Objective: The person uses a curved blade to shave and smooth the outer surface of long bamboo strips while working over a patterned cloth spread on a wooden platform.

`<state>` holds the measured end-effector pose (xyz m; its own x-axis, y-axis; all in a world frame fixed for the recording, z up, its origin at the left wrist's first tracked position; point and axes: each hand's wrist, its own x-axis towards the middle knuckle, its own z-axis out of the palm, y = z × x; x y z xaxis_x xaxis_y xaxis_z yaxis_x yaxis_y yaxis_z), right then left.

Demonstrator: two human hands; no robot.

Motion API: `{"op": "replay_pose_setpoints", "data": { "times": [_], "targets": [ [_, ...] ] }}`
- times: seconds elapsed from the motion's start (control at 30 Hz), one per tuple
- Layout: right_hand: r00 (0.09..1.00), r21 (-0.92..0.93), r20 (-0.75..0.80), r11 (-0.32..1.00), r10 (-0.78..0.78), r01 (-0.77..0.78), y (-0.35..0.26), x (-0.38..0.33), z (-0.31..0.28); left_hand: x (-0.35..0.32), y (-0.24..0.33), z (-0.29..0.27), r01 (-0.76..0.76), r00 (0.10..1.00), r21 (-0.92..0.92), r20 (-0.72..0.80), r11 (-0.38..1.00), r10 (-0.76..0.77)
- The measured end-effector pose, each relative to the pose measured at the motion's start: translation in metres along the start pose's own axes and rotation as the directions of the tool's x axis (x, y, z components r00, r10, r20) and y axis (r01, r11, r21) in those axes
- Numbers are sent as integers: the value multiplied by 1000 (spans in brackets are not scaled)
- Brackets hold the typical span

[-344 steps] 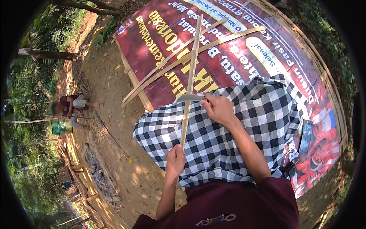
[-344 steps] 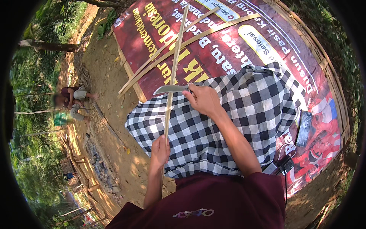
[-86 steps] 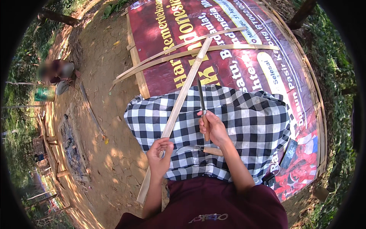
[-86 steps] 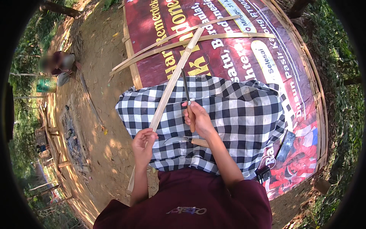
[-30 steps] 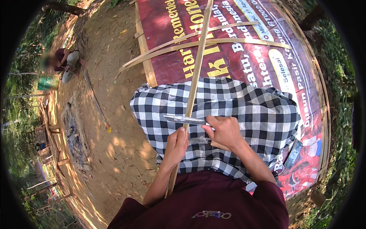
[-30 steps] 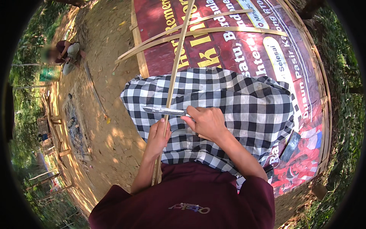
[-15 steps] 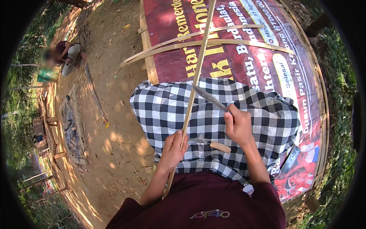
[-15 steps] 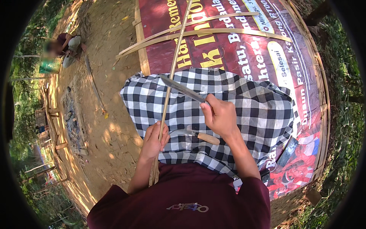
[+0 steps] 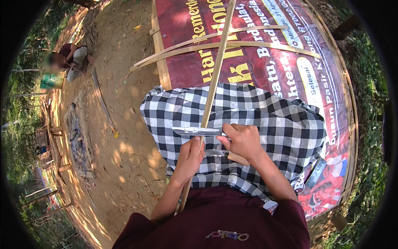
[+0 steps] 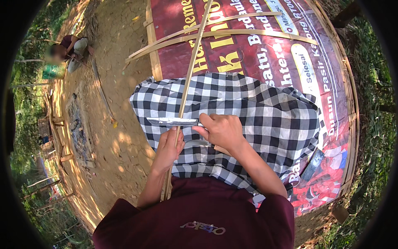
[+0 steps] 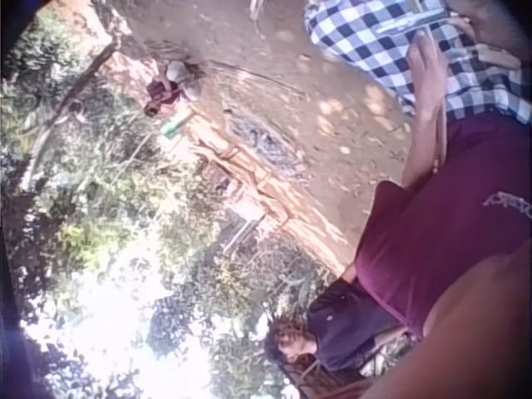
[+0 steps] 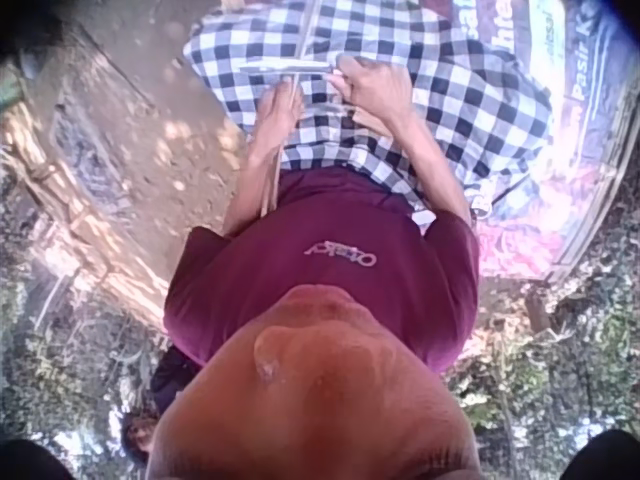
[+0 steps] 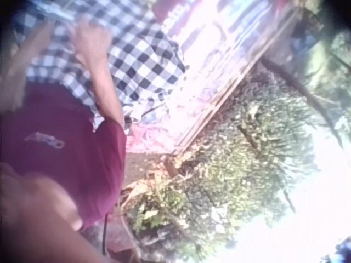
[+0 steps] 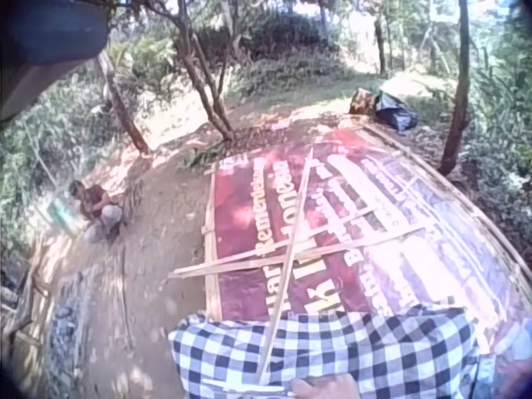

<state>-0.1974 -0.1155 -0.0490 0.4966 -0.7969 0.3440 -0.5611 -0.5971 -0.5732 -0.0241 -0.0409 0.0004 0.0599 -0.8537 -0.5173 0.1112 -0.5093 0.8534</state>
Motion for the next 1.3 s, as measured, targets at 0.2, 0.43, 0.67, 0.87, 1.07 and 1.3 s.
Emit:
{"op": "replay_pose_setpoints", "data": {
  "times": [0.2, 0.43, 0.67, 0.87, 1.07, 1.3],
  "targets": [
    [922, -188, -342, 948, 182, -257, 52, 38, -30, -13, 2, -1, 102, 993, -5, 62, 995, -101],
    [941, 5, -278, 981, 190, -196, 45, 2, -16, -7, 5, 7, 34, 991, -71, 132, 997, -25],
    [916, -107, -367, 971, 162, -214, 47, 36, -54, -19, -5, 14, -26, 989, 99, 148, 995, 11],
    [889, -25, -416, 974, 193, -224, 93, 36, -71, -35, -9, 15, -60, 978, 131, 206, 990, 33],
    [986, -32, -166, 999, 2, -7, 40, 13, -47, -19, -2, 13, 19, 991, 58, 133, 998, -27],
    [996, -78, -84, 996, -38, 31, 30, 10, -48, -20, -2, 17, -303, 951, 440, 91, 845, 294]
  ]
}}
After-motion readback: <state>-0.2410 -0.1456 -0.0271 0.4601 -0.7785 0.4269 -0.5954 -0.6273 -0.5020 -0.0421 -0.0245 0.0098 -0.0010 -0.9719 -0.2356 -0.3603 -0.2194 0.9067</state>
